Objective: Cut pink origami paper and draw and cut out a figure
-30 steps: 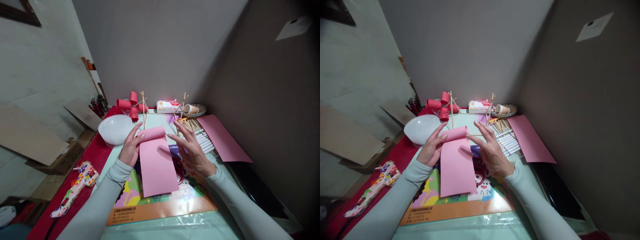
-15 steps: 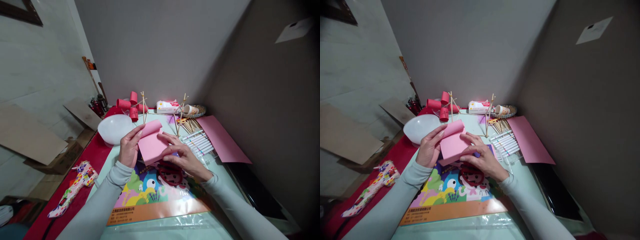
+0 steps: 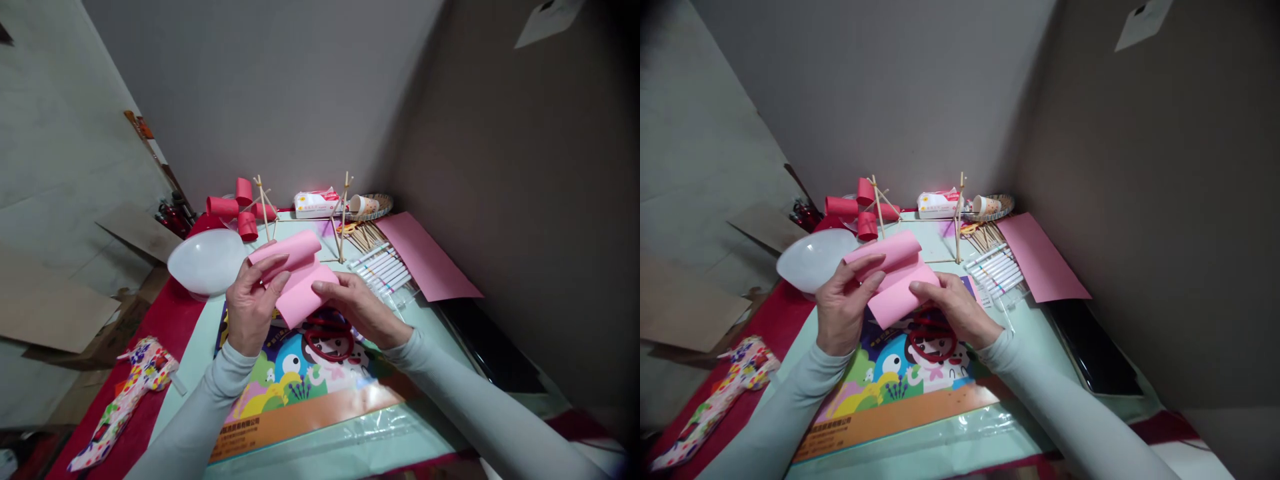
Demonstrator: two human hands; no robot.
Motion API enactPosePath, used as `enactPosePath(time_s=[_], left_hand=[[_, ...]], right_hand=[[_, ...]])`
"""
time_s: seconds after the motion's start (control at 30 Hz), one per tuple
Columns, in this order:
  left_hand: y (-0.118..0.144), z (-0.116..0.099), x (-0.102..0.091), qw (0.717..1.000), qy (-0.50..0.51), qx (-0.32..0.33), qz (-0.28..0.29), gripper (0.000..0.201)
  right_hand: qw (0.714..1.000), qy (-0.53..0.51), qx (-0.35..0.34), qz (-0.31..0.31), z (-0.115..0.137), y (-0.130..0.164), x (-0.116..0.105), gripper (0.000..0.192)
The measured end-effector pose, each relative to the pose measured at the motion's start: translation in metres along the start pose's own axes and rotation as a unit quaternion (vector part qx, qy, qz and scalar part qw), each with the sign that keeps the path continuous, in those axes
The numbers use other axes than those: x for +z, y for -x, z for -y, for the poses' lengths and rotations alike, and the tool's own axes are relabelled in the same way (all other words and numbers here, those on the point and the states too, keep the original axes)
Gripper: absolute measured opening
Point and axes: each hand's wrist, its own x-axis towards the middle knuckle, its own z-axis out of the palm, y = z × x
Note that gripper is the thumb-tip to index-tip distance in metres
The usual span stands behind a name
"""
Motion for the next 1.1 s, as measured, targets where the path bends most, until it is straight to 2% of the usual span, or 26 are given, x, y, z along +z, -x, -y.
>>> enactPosePath(time_s=[0.1, 0.27, 0.43, 0.6, 0.67, 0.8, 0.93, 1.0, 1.1], left_hand=[[0.002, -0.004, 0.001, 1.000, 0.009, 0.011, 0.016, 0.029], [0.006, -0.003, 0.005, 0.999, 0.026, -0.005, 0.047, 0.031], [0.007, 0.005, 0.012, 0.999, 0.034, 0.002, 0.042, 0.029], [0.009, 0.002, 0.012, 0.998, 0.022, -0.007, 0.054, 0.027], [0.011, -0.001, 0.010, 0.997, -0.013, 0.013, 0.074, 0.028], [0.015, -0.006, 0.006, 0.981, -0.072, 0.111, 0.142, 0.036], [0.017, -0.004, 0.009, 0.954, -0.095, 0.173, 0.224, 0.062], [0.018, -0.002, 0.012, 0.948, -0.113, 0.188, 0.231, 0.068], [0.020, 0.001, 0.017, 0.954, -0.135, 0.185, 0.194, 0.052]], right_hand=[[1.000, -0.014, 0.003, -0.018, -0.001, -0.001, 0.000, 0.026], [0.999, -0.035, -0.020, -0.037, -0.001, -0.003, 0.001, 0.023], [0.994, -0.054, -0.044, -0.079, 0.000, -0.003, 0.004, 0.021], [0.991, -0.056, -0.053, -0.113, 0.004, -0.001, 0.004, 0.041], [0.991, -0.047, -0.050, -0.111, 0.004, -0.002, 0.003, 0.042], [0.991, -0.034, -0.038, -0.125, 0.003, -0.003, 0.000, 0.038], [0.989, -0.035, -0.041, -0.136, 0.001, -0.006, -0.004, 0.031], [0.989, -0.035, -0.038, -0.139, 0.000, -0.008, -0.005, 0.025], [0.990, -0.038, -0.037, -0.127, 0.001, -0.007, -0.006, 0.018]])
